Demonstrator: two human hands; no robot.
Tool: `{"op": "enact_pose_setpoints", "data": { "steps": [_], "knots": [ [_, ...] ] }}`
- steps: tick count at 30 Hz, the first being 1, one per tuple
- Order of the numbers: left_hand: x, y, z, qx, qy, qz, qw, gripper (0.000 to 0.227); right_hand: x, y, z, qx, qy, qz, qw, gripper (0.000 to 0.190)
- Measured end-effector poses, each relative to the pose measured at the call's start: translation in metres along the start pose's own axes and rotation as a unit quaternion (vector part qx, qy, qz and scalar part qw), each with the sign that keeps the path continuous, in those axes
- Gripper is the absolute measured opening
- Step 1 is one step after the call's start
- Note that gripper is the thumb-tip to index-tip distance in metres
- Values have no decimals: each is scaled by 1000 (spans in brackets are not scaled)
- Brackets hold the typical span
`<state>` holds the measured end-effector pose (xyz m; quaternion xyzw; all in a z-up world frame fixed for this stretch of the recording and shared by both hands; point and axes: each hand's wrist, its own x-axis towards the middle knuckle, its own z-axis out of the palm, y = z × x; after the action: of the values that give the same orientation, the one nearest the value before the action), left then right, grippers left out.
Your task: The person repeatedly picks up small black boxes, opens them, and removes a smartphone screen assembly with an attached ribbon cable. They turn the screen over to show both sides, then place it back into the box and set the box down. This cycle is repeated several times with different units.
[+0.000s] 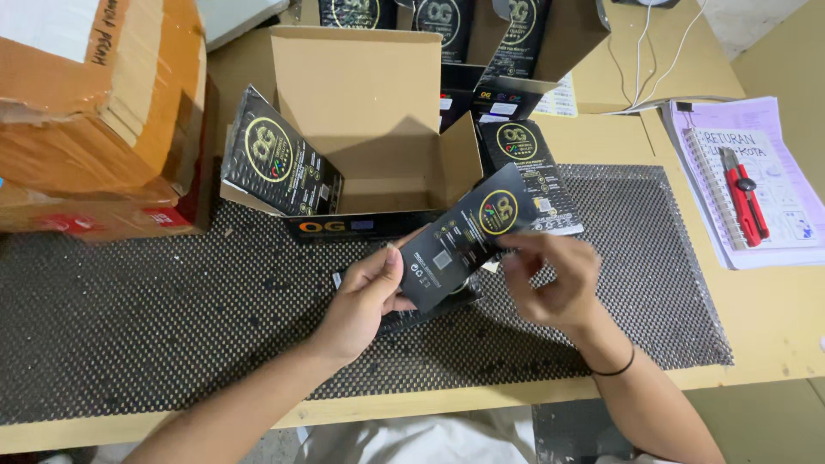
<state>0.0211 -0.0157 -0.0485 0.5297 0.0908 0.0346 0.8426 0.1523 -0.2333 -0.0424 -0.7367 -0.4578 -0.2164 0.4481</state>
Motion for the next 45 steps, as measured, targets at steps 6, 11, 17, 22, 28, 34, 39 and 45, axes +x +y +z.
{"op": "enact_pose_setpoints", "data": {
  "steps": [6,11,17,22,28,34,39,45],
  "knots": [
    [-4,-3,12,-40,-31,-12,999,55,15,-72,21,4,-132,-144,981,30],
    [-9,-22,11,-28,-57,-11,998,56,17,-68,20,-50,-158,-157,974,24],
    [-9,-18,10,-1,-67,13,998,55,27,-54,8,-85,-159,-131,975,20],
    [-6,-21,5,15,-56,23,998,53,37,-37,-9,-114,-156,-69,979,19],
    [-3,-38,-6,26,-46,4,999,53,32,1,-30,-164,-93,13,982,16],
    [-2,-53,-20,28,-44,-5,999,57,32,9,-36,-159,-44,141,976,18],
    [-6,-24,-8,-87,-75,-9,993,60,35,-2,-40,158,-10,314,936,47],
    [-14,-4,1,87,-116,-9,989,65,11,7,-20,441,-76,396,802,37]
  ]
}}
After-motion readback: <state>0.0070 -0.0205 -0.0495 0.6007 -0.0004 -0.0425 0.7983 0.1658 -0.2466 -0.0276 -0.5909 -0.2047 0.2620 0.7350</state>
